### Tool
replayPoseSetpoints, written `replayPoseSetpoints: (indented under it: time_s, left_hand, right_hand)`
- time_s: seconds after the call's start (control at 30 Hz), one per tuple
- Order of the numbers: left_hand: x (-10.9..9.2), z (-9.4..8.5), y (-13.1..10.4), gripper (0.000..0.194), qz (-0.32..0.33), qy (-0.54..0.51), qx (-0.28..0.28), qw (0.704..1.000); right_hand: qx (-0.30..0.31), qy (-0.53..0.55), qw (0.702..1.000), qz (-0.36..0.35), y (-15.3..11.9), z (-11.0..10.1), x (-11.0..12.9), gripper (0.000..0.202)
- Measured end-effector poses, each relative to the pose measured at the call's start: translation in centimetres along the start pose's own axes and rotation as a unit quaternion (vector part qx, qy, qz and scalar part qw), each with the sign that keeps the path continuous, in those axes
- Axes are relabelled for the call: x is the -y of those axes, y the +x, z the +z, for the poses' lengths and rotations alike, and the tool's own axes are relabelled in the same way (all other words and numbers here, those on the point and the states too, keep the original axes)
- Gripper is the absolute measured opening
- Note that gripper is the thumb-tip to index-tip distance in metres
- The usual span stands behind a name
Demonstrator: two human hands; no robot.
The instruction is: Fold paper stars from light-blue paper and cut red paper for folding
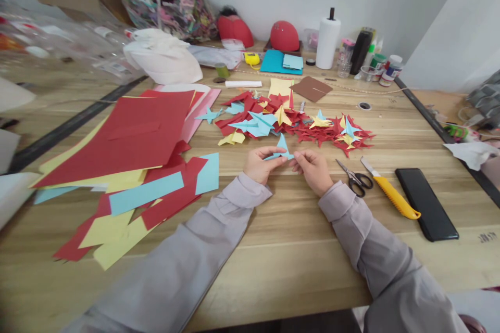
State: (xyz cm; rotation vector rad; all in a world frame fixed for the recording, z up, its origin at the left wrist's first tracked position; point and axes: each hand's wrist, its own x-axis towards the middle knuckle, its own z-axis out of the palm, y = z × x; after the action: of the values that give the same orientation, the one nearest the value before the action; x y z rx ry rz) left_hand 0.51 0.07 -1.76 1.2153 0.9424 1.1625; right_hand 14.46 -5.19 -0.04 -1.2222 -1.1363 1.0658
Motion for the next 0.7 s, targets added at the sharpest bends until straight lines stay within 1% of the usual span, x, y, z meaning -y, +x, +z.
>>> replayPoseSetpoints:
  time_s: [0.13, 0.27, 0.4, 0.57, 0.7]
  left_hand:
    - [-0.07, -0.01, 0.0, 0.028, -0.012, -0.007, 0.009, 1.0]
    - [-0.22, 0.0, -0.01, 0.027, -0.014, -0.015, 0.013, 1.0]
    - [-0.27, 0.06, -0.09, 0.028, -0.013, 0.002, 0.02, 1.0]
    - [-0.47, 0.14, -0.32, 0.024, 0.021, 0.015, 0.058, 0.998]
    - [-0.58, 0.13, -0.39, 0.02, 0.042, 0.03, 0.066, 0.996]
  right_hand:
    - [-0.002, 0.002, 1.0, -0.007, 0.0, -0.01, -0.12, 0.042]
    - [-0.005, 0.017, 1.0, 0.013, -0.1, 0.04, 0.0, 0.043]
    - [0.002, -0.003, 1.0, 0.017, -0.15, 0.17, 0.26, 0.044]
    - [0.01, -0.027, 1.0, 0.01, -0.15, 0.29, 0.39, 0.043]
    - [0.016, -0.029, 0.999, 0.006, -0.11, 0.23, 0.32, 0.043]
